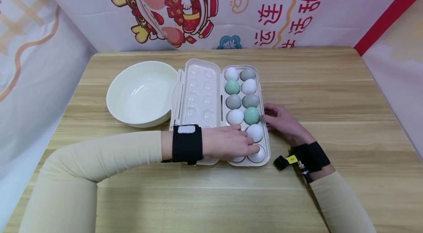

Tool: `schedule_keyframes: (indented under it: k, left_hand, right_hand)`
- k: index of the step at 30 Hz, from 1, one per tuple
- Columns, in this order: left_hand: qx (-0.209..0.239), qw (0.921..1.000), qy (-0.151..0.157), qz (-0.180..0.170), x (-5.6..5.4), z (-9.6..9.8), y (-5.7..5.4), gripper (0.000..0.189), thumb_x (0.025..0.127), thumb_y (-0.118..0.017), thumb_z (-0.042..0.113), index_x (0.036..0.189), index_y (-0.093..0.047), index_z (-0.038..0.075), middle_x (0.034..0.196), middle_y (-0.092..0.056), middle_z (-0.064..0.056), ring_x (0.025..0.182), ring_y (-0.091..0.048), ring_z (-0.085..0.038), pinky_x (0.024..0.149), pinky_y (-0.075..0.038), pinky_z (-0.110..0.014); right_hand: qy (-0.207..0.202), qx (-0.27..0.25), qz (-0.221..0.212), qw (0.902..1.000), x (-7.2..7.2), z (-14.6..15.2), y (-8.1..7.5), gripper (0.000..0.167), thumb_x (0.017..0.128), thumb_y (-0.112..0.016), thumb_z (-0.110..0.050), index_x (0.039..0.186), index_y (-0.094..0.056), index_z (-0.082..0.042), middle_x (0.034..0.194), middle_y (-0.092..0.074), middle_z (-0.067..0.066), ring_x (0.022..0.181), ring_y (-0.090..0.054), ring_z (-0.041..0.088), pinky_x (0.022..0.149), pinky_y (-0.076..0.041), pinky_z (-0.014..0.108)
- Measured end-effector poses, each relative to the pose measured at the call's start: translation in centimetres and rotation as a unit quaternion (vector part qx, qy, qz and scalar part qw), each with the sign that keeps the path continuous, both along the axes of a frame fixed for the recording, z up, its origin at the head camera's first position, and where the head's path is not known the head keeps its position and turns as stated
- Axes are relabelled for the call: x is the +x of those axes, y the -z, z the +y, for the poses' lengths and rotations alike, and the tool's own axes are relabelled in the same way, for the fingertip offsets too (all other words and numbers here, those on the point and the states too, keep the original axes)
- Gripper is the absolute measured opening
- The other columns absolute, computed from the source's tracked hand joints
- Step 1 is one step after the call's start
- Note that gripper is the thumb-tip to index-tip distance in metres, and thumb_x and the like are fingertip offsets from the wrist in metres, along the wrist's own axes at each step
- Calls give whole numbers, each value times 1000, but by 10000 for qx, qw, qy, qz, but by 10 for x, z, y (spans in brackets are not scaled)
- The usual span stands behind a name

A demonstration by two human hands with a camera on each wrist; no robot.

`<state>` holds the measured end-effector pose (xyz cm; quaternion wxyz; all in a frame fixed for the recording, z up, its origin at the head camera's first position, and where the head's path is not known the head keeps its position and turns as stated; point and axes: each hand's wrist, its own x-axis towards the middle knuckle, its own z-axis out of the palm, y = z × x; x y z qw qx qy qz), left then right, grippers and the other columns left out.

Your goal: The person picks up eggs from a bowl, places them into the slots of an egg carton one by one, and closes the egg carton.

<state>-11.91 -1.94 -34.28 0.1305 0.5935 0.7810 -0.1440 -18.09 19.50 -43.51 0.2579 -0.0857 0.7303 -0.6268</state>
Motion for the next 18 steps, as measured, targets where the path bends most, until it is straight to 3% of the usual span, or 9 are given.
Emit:
schedule_keyframes:
  k: [9,18]
  left_hand:
    - [-5,9999,90,-109,-1,-1,-9,31,90,-65,12,121,-61,16,105,-61,-1,97,-60,-18,74,-47,-30]
    - [340,9994,4,106,5,-15,-38,33,92,-66,28,122,-61,15,104,-62,0,93,-59,-19,74,-44,-30]
  right_hand:
    - [40,8,-32,10000,2,-1,0,42,93,-53,-7,132,-46,8,120,-51,21,96,-58,21,72,-54,31]
    - [-11,-32,-84,10000,1,0,-1,43,93,-50,-9,133,-46,7,122,-52,21,97,-58,21,74,-54,32]
